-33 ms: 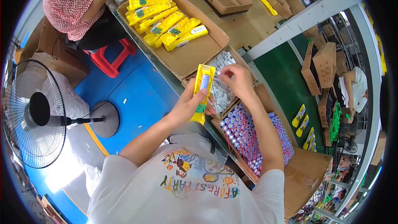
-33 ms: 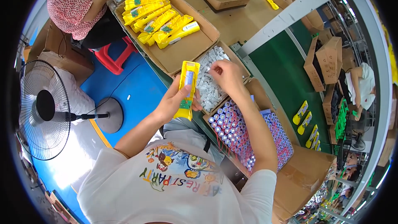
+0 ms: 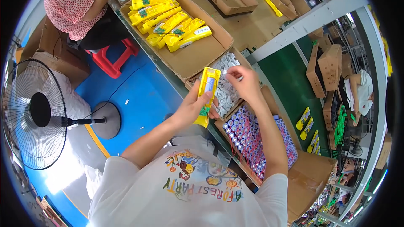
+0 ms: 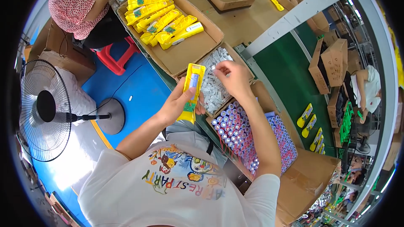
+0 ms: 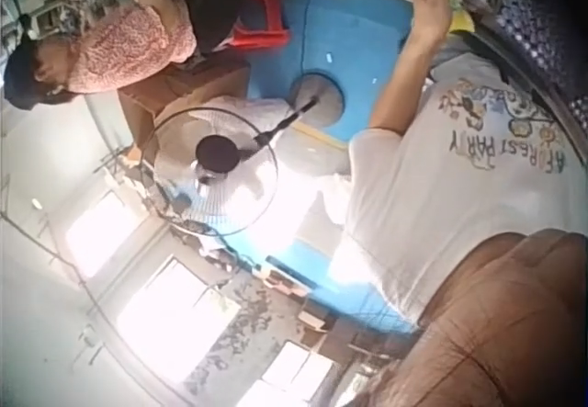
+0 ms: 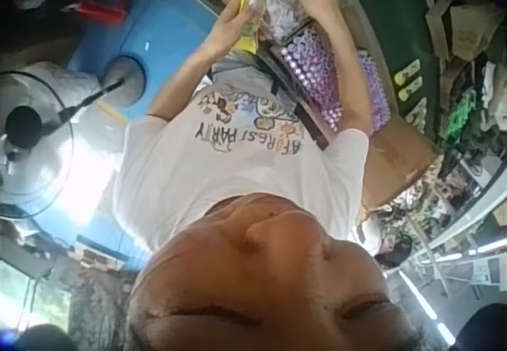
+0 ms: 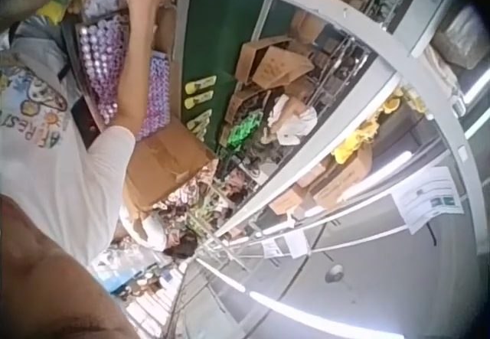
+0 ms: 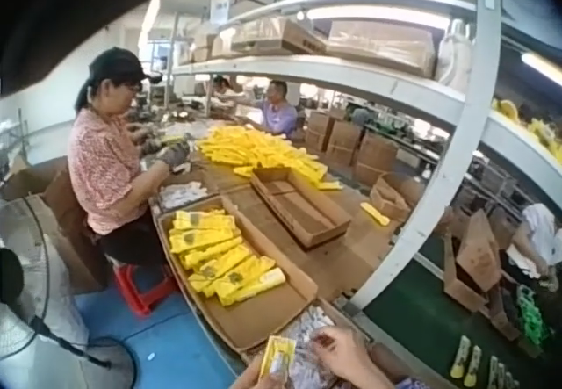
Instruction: Assembling yellow plastic flashlights by inserting batteries and metal contact components at a factory workbench.
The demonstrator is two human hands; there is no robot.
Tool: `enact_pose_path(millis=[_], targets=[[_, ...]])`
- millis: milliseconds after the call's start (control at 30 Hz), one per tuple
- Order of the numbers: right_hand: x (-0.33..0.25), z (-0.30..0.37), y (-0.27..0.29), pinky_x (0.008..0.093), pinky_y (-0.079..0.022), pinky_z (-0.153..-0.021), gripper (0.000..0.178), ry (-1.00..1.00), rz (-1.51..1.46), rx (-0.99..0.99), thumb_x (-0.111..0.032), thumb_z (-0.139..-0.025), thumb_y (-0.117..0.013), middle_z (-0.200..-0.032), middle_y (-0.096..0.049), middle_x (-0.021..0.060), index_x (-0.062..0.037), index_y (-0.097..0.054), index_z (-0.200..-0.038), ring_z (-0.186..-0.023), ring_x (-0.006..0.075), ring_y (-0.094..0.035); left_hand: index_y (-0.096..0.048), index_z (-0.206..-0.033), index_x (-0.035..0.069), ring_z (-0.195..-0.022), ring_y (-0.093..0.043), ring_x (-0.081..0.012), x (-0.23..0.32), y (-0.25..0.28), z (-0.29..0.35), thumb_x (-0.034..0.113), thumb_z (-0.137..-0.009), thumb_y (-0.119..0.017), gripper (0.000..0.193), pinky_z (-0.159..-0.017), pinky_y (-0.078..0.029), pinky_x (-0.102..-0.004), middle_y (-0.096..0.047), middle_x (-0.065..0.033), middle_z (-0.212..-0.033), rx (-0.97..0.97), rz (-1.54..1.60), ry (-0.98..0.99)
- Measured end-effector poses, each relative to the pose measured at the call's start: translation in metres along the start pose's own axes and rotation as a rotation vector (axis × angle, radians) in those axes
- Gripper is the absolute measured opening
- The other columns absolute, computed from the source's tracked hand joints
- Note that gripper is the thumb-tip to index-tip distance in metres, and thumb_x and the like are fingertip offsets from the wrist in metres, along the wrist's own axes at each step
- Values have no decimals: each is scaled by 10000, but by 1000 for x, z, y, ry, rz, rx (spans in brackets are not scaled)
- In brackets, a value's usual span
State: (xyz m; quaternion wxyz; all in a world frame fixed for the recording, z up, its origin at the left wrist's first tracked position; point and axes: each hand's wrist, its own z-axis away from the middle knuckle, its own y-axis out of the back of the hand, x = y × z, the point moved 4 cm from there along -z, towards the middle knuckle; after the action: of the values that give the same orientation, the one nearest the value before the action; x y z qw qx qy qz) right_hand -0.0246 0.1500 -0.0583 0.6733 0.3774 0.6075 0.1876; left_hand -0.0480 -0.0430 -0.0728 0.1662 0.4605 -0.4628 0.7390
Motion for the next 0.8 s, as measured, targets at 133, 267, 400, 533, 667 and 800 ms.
enact_pose_path(millis=[133, 267, 400, 533, 667, 800], targets=[[-26, 12, 22, 192, -506, -595, 209, -197, -765, -28, -46, -859, -649, -797, -637, 13, -3, -653, -1063, -681, 58, -592, -312, -1280, 96, -683, -657, -204, -8, -10, -1, 300, -1022, -407, 342, -616, -550, -303, -587, -105, -936, -90, 5, 134], [-31, 17, 19, 207, -518, -578, 185, -260, -750, 67, -54, -835, -697, -762, -640, 19, 1, -669, -1010, -631, 64, -589, -296, -1310, 101, -667, -650, -199, -8, -18, -2, 306, -1021, -407, 371, -618, -550, -310, -593, -107, -940, -110, -4, 189], [-33, 26, 31, 192, -464, -542, 105, 112, -305, 250, -83, -839, -712, -707, -605, -6, -5, -659, -886, -597, 46, -541, -298, -1308, 105, -660, -645, -193, -5, -20, -1, 314, -1021, -408, 372, -624, -547, -310, -589, -105, -940, -107, -7, 194], [-31, 36, 28, 192, -349, -492, 178, 26, -302, 108, -101, -829, -735, -652, -529, -44, -18, -594, -759, -566, 27, -447, -299, -1307, 95, -643, -637, -180, -8, -20, -6, 314, -1019, -416, 380, -613, -534, -297, -581, -97, -912, -142, -23, 152], [-13, 39, 26, 195, -343, -526, 182, -180, -398, 57, -99, -843, -719, -701, -533, -31, -21, -576, -762, -611, 23, -435, -324, -1267, 74, -612, -625, -166, -11, -26, -3, 308, -1019, -420, 355, -581, -521, -290, -577, -92, -875, -189, -121, 162], [-25, 52, 39, 199, -427, -652, 121, -7, -441, 186, -85, -872, -676, -846, -577, 23, -5, -586, -863, -750, 49, -523, -345, -1225, 61, -606, -623, -157, -23, -39, -7, 291, -1018, -425, 320, -560, -516, -282, -578, -81, -830, -232, 10, 177]])
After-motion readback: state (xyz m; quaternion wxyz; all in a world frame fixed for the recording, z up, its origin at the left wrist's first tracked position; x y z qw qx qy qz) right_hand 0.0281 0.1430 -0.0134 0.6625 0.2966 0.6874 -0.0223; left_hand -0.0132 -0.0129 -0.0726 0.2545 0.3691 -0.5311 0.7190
